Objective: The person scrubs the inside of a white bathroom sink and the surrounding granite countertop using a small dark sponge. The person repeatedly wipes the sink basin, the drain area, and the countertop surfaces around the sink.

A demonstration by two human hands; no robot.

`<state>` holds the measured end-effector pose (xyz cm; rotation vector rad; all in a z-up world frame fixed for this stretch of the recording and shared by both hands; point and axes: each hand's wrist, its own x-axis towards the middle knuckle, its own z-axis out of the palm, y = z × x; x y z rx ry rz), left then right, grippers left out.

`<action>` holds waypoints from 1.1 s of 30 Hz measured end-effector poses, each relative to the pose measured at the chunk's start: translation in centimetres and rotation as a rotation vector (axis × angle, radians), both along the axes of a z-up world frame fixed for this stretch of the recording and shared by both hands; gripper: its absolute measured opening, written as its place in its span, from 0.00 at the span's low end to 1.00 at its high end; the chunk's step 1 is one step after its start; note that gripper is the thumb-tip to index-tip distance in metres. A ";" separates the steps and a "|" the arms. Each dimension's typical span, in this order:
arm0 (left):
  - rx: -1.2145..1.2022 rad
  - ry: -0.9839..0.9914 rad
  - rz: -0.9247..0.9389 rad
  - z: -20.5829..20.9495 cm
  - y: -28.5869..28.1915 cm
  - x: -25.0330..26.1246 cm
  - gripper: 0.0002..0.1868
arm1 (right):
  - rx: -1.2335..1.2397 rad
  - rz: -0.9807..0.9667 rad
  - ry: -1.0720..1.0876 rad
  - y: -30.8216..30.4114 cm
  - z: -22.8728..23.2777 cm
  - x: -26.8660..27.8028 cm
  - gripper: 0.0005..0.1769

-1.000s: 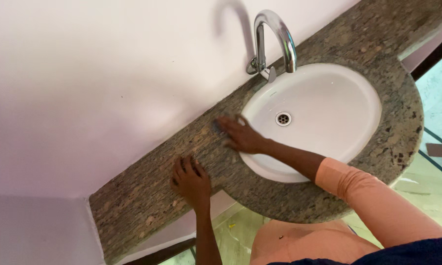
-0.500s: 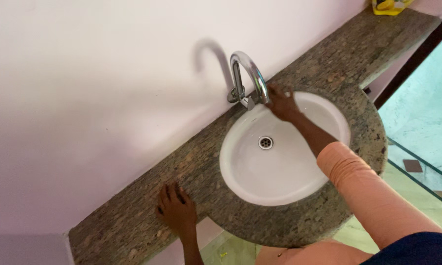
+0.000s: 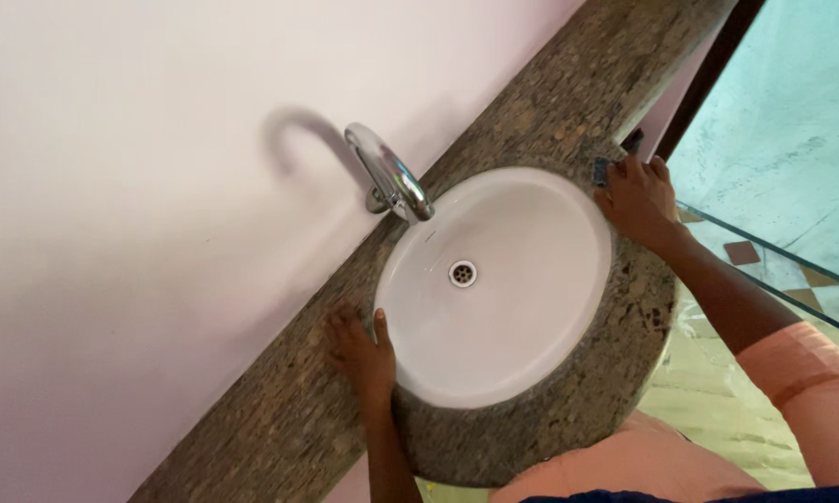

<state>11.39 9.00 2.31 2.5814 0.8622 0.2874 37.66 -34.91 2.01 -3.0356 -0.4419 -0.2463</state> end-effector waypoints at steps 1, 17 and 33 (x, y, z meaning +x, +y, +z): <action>-0.013 0.087 -0.028 0.3 -0.8 1.6 0.45 | -0.007 0.007 -0.042 -0.2 -0.5 1.4 0.32; 0.441 0.162 -0.055 1.1 -3.7 2.6 0.44 | 0.107 0.498 -0.136 23.5 -3.5 12.0 0.36; 0.328 0.065 -0.062 -0.8 -2.4 2.0 0.46 | 0.008 0.223 0.006 13.0 -3.8 14.5 0.36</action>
